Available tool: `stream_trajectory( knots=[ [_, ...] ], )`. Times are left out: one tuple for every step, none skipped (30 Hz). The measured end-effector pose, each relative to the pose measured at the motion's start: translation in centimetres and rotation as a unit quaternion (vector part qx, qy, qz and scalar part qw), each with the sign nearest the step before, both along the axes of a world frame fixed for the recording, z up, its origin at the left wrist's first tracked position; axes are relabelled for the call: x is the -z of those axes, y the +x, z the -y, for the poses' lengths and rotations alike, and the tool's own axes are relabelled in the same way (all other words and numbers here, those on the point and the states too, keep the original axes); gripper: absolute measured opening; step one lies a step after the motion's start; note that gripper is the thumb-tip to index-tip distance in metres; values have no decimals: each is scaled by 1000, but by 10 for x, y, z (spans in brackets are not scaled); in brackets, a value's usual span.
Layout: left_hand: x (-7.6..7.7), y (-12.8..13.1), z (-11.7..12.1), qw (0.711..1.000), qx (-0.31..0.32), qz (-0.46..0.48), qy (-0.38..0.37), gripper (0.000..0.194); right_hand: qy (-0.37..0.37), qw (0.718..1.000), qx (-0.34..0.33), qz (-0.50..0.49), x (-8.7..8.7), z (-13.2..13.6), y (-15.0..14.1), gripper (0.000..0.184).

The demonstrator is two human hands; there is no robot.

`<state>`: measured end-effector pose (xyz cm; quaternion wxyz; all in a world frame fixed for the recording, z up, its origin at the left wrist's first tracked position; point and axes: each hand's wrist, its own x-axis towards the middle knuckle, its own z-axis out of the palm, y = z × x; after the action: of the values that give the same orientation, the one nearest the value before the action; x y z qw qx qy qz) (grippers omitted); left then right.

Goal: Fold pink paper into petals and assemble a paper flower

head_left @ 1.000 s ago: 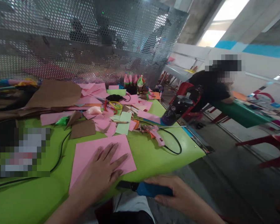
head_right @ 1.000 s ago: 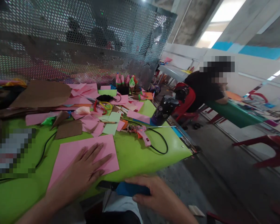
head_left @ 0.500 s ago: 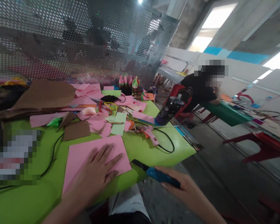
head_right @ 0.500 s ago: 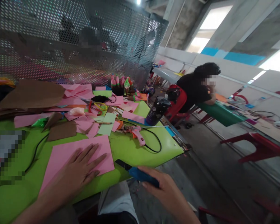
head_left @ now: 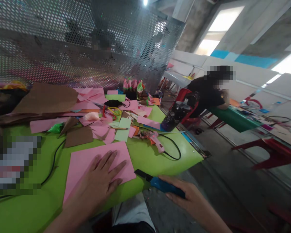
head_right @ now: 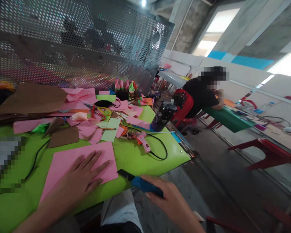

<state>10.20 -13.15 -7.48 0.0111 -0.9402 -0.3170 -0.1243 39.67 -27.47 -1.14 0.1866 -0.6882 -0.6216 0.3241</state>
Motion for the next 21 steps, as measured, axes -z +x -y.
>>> stream_trajectory(
  knots=[
    [1,0,0,1000,0,0,1,55,-1,1000,0,1,0,0,0,46],
    [1,0,0,1000,0,2,4,56,0,1000,0,2,1,0,1,47],
    [2,0,0,1000,-1,4,8,56,1,1000,0,4,1,0,1,48],
    [3,1,-1,1000,-2,5,11,57,2,1000,1,6,2,0,2,48],
    [3,1,-1,1000,-3,7,14,58,4,1000,1,6,2,0,2,48],
    [4,1,-1,1000,-4,6,15,58,5,1000,1,6,2,1,2,48],
    [4,1,-1,1000,-2,6,14,57,4,1000,0,4,2,1,2,48],
    [3,1,-1,1000,0,5,13,57,5,1000,-2,3,3,1,2,47],
    [3,1,-1,1000,1,6,12,56,6,1000,-4,2,3,2,2,46],
    [2,1,-1,1000,3,6,10,55,7,1000,-6,2,3,2,2,46],
    [1,1,-1,1000,2,7,9,55,7,1000,-7,2,3,2,1,45],
    [1,1,-1,1000,2,8,9,54,8,1000,-6,3,2,2,1,45],
    [0,1,-1,1000,1,8,9,55,9,1000,-4,3,1,2,2,45],
    [0,1,-1,1000,1,8,7,55,9,1000,-3,3,1,2,2,46],
    [0,1,-1,1000,1,6,7,55,9,1000,-1,3,0,1,2,46],
    [0,1,-1,1000,0,6,6,55,7,1000,1,3,-1,1,2,47],
    [0,1,-1,1000,0,6,6,55,6,1000,2,3,-2,1,2,48],
    [0,1,-1,1000,-1,5,5,55,4,1000,1,4,-3,0,2,49],
    [1,1,-1,1000,-2,6,6,55,2,1000,1,5,-3,0,2,49],
    [1,1,-1,1000,-3,8,7,55,0,1000,0,6,-4,0,2,49],
    [1,1,-1,1000,-3,9,9,55,0,1000,0,8,-3,0,2,49]
  ],
)
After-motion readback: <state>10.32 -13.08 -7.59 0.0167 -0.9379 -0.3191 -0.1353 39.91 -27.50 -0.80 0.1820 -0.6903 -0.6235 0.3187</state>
